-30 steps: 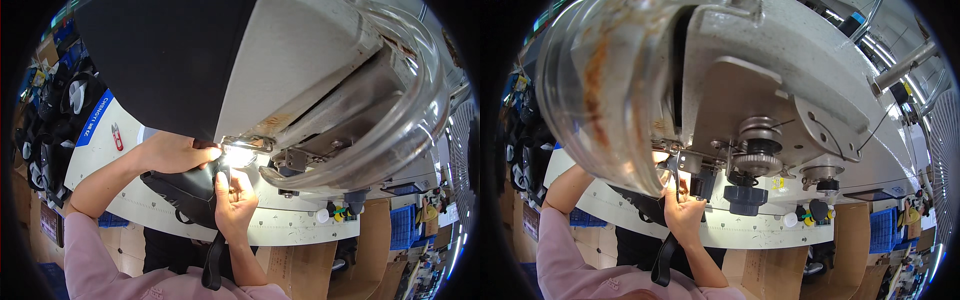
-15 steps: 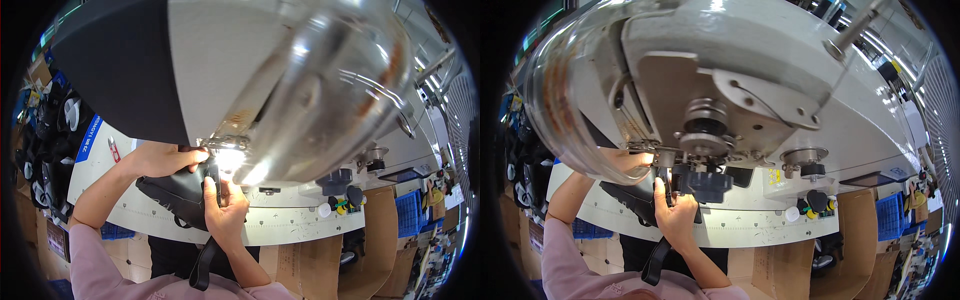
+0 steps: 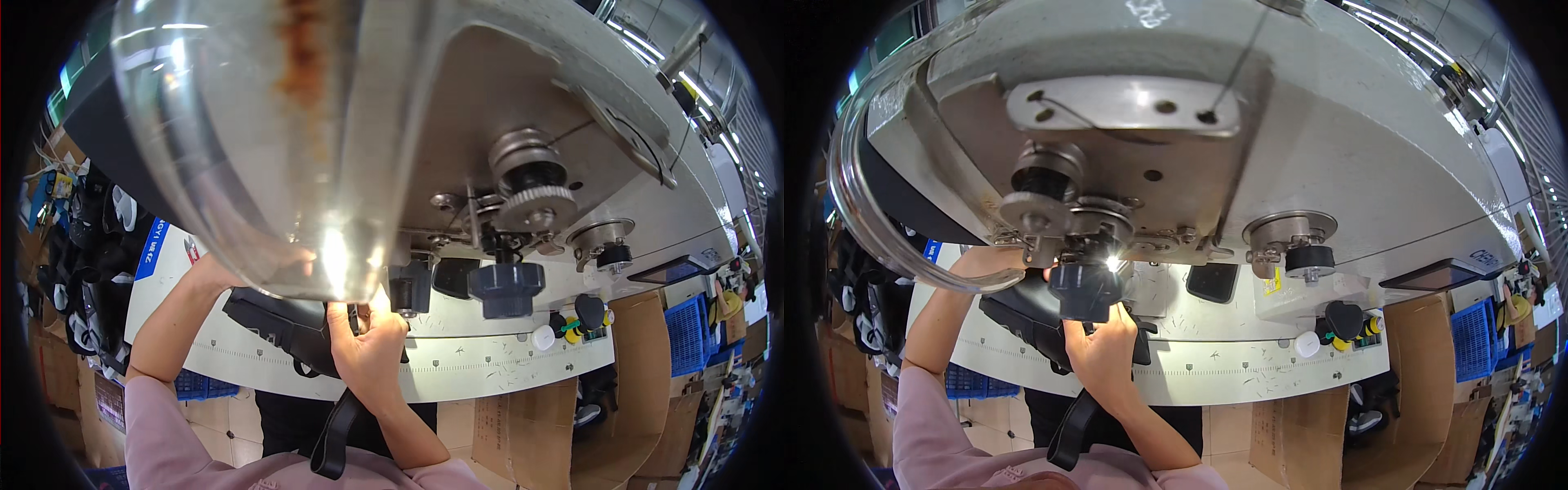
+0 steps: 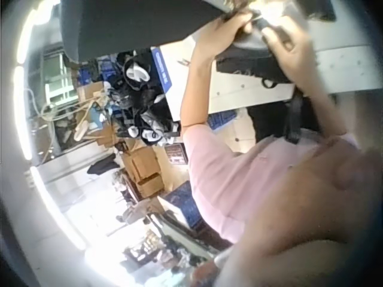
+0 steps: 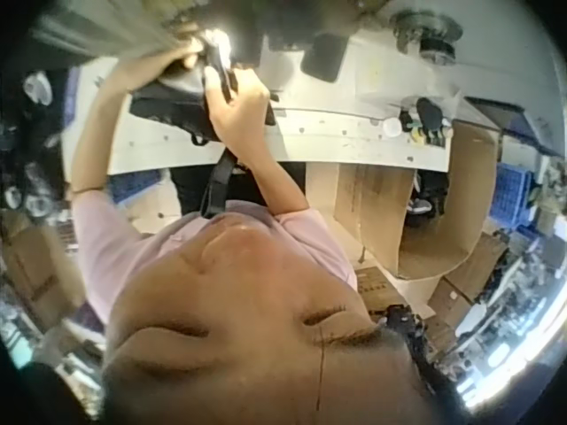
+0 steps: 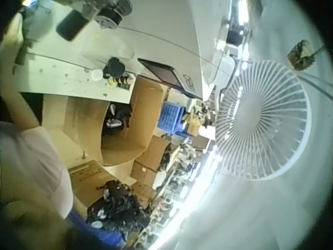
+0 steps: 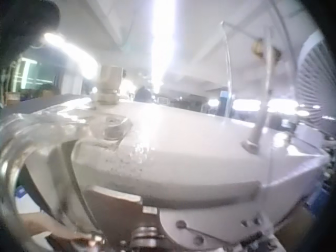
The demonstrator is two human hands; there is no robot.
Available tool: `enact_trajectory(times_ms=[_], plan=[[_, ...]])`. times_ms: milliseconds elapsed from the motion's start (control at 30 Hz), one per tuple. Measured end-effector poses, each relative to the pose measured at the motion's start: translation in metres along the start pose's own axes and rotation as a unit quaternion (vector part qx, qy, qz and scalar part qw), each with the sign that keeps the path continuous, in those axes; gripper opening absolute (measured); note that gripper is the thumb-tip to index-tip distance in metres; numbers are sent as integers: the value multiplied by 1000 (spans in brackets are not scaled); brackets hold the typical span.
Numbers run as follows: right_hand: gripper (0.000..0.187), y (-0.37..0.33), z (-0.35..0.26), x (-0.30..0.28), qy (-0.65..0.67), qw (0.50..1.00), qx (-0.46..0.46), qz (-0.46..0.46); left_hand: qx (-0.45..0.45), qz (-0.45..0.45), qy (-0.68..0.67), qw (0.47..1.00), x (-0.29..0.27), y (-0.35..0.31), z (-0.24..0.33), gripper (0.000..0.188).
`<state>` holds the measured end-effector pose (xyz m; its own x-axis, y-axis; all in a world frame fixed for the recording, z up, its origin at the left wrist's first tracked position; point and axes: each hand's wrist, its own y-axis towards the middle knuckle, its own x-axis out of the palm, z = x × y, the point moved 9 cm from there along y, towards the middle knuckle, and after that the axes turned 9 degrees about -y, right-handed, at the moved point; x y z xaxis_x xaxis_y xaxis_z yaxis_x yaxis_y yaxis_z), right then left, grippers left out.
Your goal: The person sews black protective gear pieces using an industrial sewing machine, feeding and turning the material beneath the presser foot and trimming threads with thread snips.
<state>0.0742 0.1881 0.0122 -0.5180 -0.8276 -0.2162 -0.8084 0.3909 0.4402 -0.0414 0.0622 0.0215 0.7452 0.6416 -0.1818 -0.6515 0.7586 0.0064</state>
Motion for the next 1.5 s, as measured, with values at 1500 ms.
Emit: enact_trajectory(times_ms=[1500], plan=[[17, 4, 7, -9, 38, 997, 31, -60, -18, 81, 53, 995, -8, -7, 4, 24]])
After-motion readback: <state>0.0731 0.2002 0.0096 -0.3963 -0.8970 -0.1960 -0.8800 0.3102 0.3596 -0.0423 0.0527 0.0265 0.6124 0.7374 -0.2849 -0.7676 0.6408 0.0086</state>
